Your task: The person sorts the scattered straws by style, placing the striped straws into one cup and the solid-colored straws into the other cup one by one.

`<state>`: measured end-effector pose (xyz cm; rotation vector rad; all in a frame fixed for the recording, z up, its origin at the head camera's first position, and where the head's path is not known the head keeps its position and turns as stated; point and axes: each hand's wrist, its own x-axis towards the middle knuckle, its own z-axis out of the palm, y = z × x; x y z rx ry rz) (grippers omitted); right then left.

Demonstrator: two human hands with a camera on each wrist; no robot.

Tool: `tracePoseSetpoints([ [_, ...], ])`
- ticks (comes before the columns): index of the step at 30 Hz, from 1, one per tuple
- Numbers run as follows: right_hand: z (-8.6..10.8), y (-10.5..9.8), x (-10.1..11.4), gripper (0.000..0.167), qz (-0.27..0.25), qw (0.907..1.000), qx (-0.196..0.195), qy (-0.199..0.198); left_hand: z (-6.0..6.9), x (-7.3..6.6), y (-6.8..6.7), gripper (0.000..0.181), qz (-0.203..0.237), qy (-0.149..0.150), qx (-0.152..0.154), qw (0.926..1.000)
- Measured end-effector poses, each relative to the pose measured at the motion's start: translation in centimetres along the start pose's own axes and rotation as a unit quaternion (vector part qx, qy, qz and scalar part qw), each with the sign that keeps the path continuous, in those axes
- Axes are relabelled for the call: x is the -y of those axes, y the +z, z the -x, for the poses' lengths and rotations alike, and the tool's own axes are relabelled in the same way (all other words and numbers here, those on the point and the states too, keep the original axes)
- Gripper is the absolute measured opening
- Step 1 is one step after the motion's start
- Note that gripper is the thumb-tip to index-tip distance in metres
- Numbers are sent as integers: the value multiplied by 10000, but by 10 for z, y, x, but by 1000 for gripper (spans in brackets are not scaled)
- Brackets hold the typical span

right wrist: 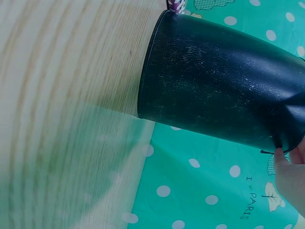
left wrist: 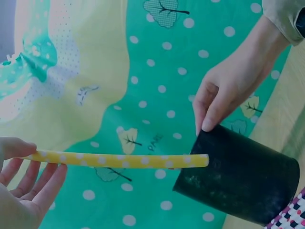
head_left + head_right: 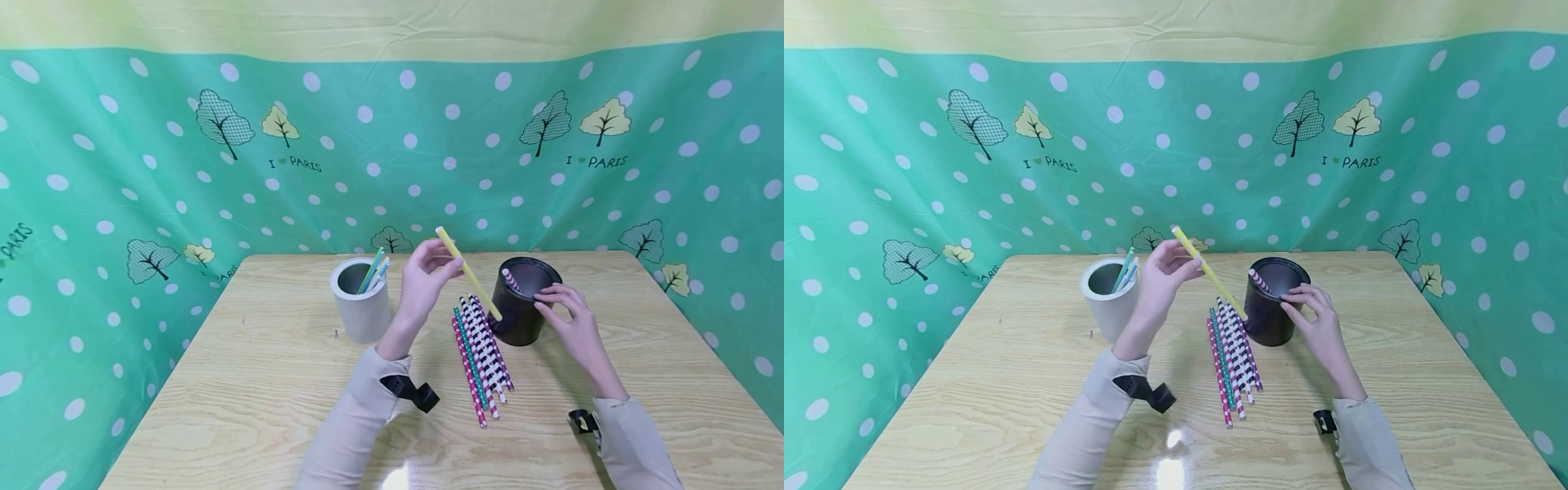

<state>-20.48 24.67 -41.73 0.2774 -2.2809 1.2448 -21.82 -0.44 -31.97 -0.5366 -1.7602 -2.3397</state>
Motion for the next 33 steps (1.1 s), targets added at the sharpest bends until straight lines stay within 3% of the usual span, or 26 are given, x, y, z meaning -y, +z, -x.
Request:
tracePoseSetpoints([
  [10,-1,1,-2,16,-58,9999,-33,-112,-2,-3,12,32,374,387,-170,9984],
  [12,-1,2,-8,17,-85,9998,-49,-150,-2,-4,14,32,463,433,-188,9978],
  [13,-1,4,-23,16,-75,9997,-89,-234,-2,-4,15,32,496,452,-207,9975],
  [16,-1,4,-25,16,-87,9997,-86,-233,-3,-4,19,31,536,471,-259,9971],
  [19,-1,4,-18,16,-89,9997,-77,-233,-4,-2,22,30,542,474,-266,9970],
  [20,-1,1,-4,17,-84,9998,-35,-164,-4,-2,22,30,536,460,-258,9972],
  [22,0,1,-3,17,-123,9998,-50,-167,-5,0,24,30,518,425,-232,9975],
  [27,0,5,-26,17,-600,9976,-126,-327,-6,7,28,30,453,341,-270,9980],
  [33,-2,9,-56,17,-414,9980,-150,-457,-9,13,32,29,312,318,-267,9987],
])
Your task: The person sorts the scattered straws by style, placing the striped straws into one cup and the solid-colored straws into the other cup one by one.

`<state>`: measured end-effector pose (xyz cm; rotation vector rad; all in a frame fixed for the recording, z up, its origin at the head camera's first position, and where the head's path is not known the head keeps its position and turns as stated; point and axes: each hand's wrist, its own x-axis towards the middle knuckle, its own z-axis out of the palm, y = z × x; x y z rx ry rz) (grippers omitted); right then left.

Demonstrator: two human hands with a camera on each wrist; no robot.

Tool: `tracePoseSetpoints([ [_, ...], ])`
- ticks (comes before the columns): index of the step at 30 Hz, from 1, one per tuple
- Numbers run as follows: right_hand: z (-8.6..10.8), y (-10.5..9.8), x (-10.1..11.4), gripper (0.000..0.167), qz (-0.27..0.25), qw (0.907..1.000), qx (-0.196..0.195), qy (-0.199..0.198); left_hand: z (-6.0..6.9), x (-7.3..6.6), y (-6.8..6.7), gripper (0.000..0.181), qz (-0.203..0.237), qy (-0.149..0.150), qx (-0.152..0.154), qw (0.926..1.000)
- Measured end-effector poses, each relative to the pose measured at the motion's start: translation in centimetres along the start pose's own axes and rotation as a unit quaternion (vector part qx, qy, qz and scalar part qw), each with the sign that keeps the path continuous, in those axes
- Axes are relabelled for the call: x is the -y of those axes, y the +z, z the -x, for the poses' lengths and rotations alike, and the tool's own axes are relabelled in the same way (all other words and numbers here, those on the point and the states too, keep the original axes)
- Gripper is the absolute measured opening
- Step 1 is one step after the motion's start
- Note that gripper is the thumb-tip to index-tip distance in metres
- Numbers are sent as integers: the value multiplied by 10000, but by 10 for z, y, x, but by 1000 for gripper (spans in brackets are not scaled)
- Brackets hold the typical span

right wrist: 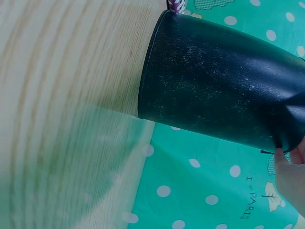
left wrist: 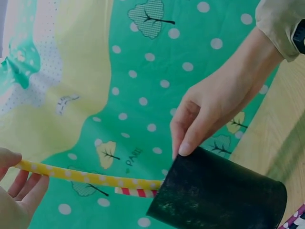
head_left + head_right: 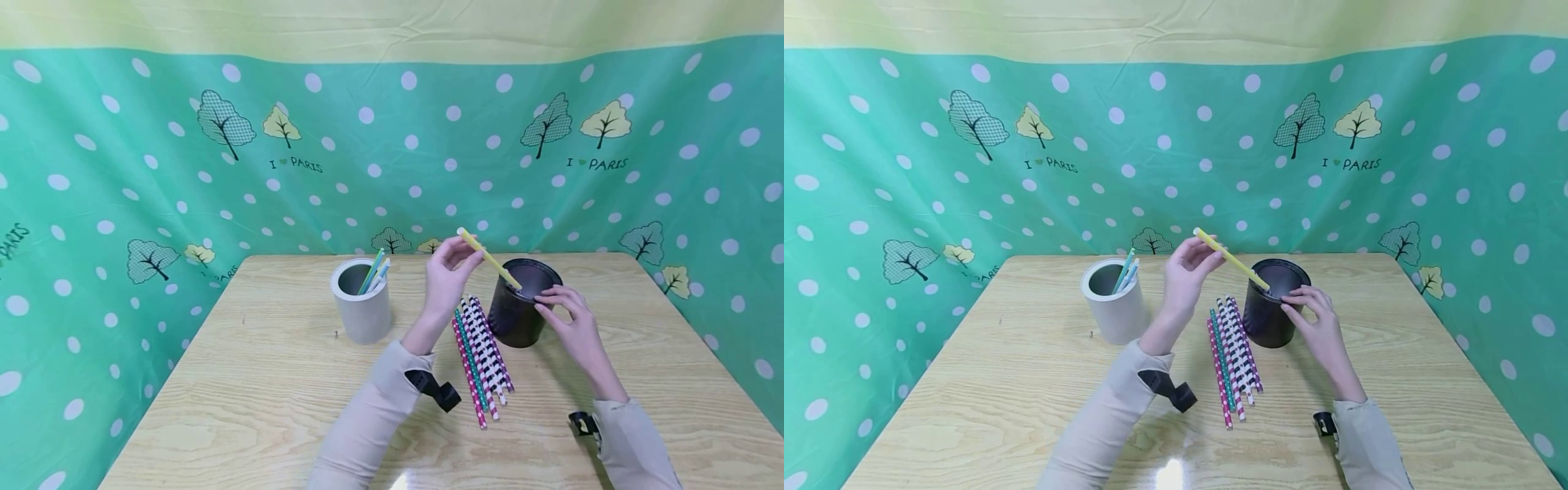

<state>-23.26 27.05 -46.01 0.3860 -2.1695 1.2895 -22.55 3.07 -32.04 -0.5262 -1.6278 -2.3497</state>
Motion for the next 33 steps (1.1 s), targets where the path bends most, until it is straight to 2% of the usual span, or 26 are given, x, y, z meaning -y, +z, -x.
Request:
tracePoseSetpoints([
  [2,0,0,0,17,-14,10000,-35,-26,-1,2,1,29,-122,-35,-8,9999],
  [8,-2,-2,44,16,172,9998,57,92,0,1,5,29,-394,-140,-47,9991],
  [10,-3,-3,49,16,255,9996,69,139,2,-2,7,28,-441,-139,-31,9989],
  [13,-3,-3,52,16,347,9991,89,225,4,-7,10,27,-516,-122,9,9986],
  [22,-3,-3,52,16,377,9989,94,263,-3,3,11,26,-927,-239,126,9953],
  [26,-3,-3,56,16,386,9988,102,287,-7,10,11,25,-1182,-360,116,9923],
  [33,-4,-4,80,15,345,9988,120,338,-21,50,5,23,-1550,-480,268,9864],
])
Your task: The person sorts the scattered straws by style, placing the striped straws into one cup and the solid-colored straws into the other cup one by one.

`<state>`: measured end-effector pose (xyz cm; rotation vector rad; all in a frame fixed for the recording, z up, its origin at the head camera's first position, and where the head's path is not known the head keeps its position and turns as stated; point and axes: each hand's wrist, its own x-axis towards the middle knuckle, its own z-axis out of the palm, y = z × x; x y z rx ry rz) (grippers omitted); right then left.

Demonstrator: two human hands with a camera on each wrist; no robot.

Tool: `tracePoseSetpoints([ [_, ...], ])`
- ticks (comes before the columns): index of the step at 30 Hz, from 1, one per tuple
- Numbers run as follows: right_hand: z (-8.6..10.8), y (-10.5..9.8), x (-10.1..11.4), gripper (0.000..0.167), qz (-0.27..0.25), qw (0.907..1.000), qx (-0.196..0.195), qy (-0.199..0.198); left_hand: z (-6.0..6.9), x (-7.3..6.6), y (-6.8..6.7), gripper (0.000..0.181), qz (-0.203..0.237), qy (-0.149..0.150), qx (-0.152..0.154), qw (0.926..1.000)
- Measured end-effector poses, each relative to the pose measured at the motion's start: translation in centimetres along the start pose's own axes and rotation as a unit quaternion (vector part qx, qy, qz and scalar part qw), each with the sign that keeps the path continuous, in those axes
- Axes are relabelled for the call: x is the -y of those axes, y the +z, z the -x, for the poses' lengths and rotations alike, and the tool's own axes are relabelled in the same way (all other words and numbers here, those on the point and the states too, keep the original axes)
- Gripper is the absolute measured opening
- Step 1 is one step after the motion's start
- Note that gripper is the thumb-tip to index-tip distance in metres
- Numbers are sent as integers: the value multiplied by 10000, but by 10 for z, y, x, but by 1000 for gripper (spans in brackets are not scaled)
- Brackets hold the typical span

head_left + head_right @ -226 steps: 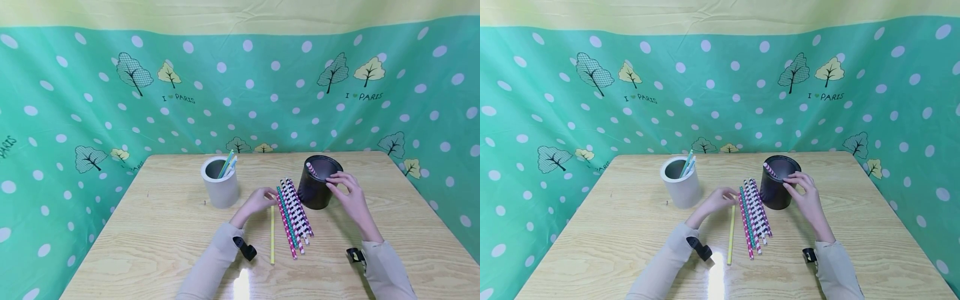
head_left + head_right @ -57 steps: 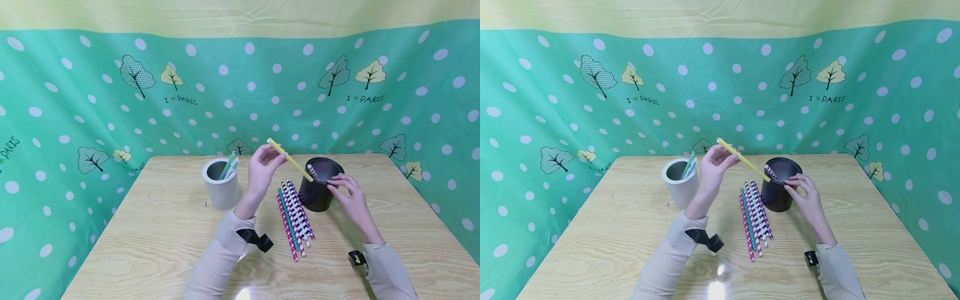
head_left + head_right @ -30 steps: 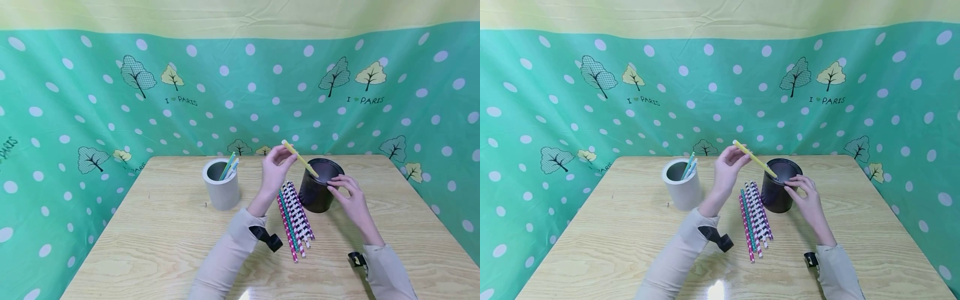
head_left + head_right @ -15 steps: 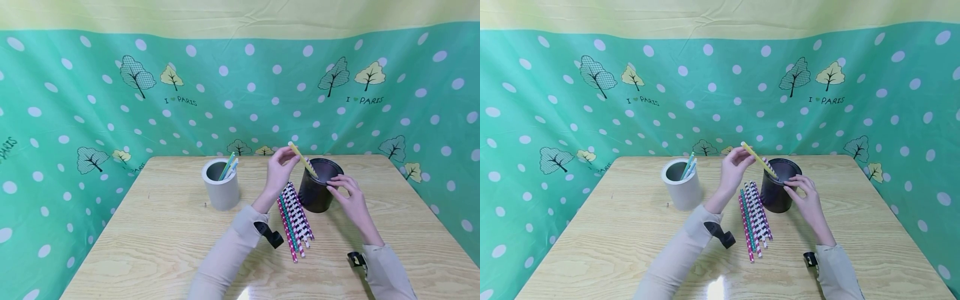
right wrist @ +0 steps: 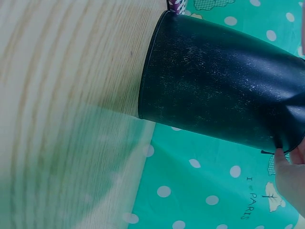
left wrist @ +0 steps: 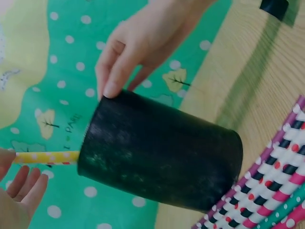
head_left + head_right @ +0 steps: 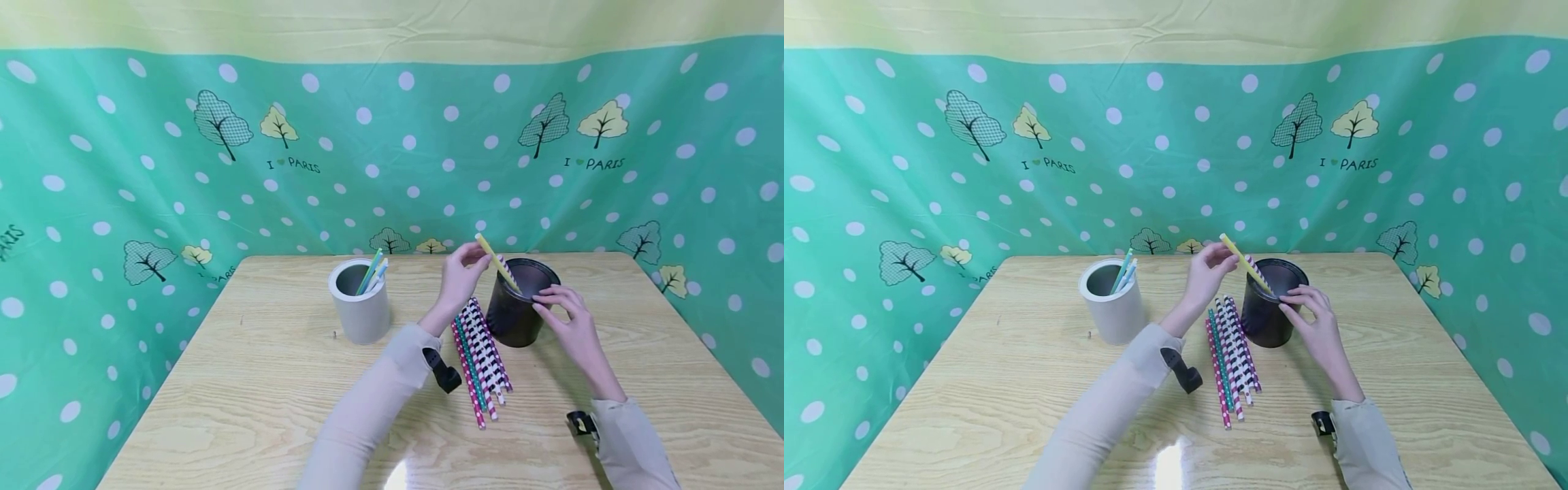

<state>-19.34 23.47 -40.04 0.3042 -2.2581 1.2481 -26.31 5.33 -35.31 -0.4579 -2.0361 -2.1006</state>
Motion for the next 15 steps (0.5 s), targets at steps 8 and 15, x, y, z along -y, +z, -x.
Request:
tracePoseSetpoints([
  [8,-1,2,-23,16,-48,9999,3,-96,1,21,-3,22,-503,-370,138,9980],
  [15,-1,2,-22,16,-27,9999,-59,-129,11,32,-13,24,-503,-699,271,9959],
])
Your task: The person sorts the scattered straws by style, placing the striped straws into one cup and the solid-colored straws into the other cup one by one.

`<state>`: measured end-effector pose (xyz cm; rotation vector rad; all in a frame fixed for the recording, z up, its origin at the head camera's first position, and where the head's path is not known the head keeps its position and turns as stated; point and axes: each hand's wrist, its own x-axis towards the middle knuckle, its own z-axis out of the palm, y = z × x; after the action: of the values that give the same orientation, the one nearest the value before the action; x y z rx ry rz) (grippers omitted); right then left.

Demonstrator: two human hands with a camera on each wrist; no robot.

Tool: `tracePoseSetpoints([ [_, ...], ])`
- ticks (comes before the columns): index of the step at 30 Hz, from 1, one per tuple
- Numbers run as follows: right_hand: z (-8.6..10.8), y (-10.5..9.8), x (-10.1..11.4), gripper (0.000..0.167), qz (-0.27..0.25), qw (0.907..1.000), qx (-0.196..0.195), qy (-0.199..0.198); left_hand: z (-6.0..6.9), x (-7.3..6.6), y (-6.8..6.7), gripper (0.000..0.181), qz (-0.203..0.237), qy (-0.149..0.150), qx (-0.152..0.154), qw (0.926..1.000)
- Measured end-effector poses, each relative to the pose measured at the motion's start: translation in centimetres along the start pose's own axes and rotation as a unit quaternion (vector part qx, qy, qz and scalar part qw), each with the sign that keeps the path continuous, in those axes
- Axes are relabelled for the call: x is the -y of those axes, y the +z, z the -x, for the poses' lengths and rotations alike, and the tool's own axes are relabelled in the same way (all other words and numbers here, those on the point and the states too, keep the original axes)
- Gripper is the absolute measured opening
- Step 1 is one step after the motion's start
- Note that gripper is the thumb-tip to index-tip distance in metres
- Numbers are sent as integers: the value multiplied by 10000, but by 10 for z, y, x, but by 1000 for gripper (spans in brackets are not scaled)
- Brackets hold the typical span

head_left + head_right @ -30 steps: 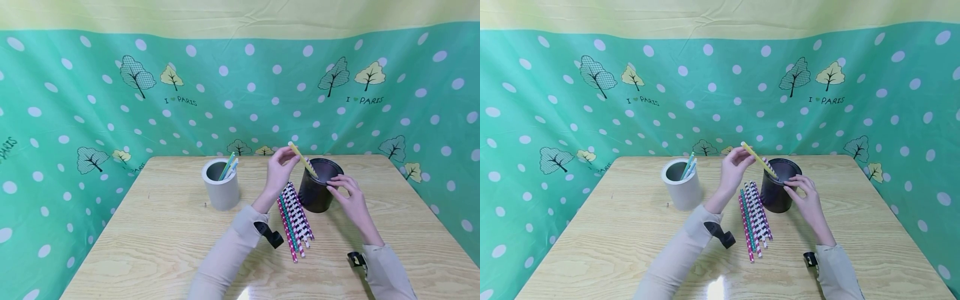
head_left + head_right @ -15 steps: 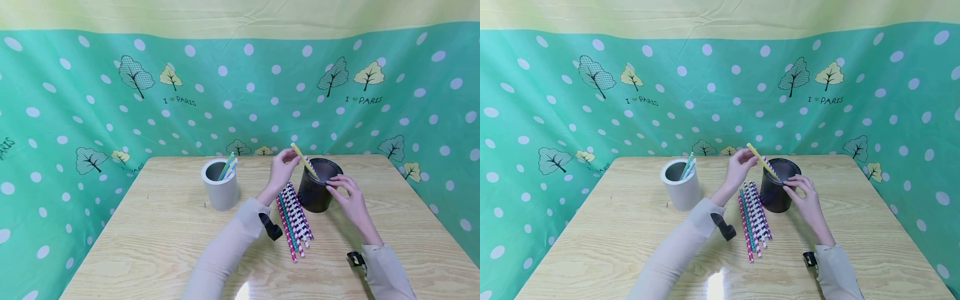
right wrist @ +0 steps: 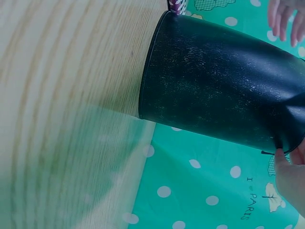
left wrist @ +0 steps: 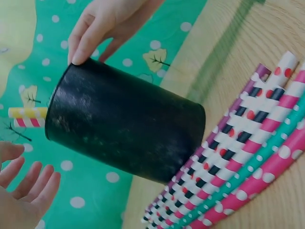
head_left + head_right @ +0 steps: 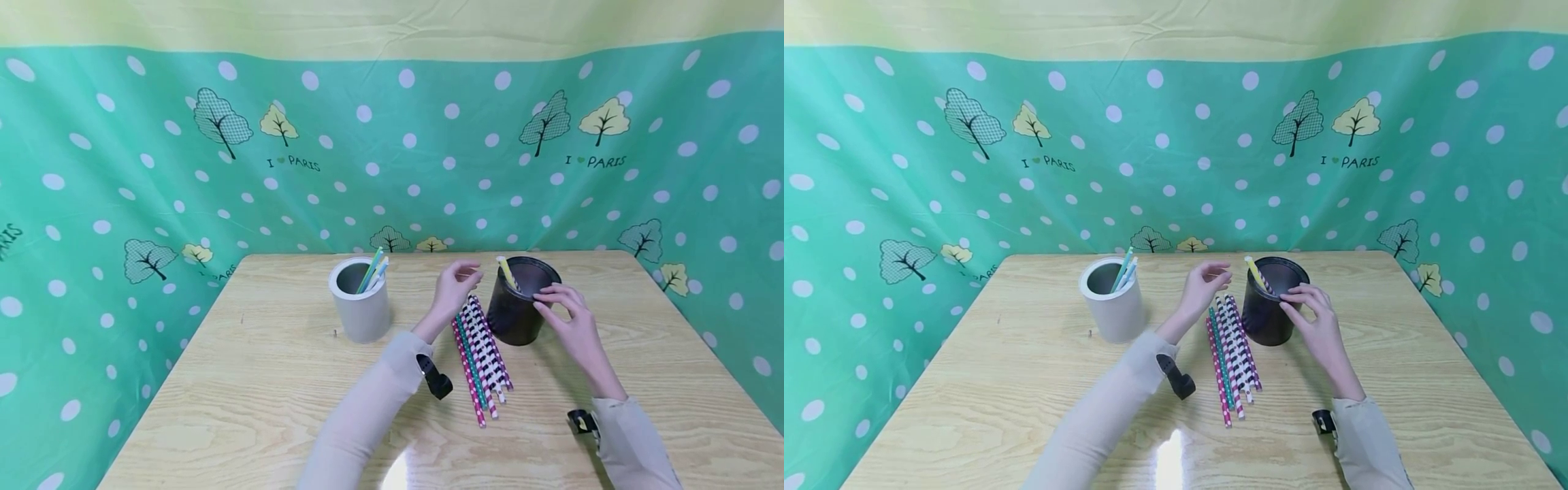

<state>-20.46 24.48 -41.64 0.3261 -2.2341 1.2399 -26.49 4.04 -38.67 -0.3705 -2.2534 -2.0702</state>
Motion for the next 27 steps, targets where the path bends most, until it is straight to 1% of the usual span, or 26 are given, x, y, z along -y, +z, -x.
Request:
tracePoseSetpoints([
  [1,0,0,0,16,1,10000,1,6,1,2,-1,24,-59,-50,22,10000],
  [2,0,0,-5,16,4,10000,-1,-3,-1,9,-2,24,-80,-83,14,9999],
  [8,0,0,-5,16,17,10000,16,51,6,16,-10,23,-200,-348,129,9991],
  [13,0,1,-5,16,36,10000,32,83,11,23,-15,22,-445,-429,242,9978],
  [15,0,1,-5,16,41,9999,39,87,12,25,-18,21,-560,-475,273,9969],
  [22,0,0,-5,16,80,9999,49,116,17,33,-24,20,-796,-773,366,9932],
  [27,0,0,-4,16,116,9998,60,133,20,39,-26,21,-985,-794,406,9911],
])
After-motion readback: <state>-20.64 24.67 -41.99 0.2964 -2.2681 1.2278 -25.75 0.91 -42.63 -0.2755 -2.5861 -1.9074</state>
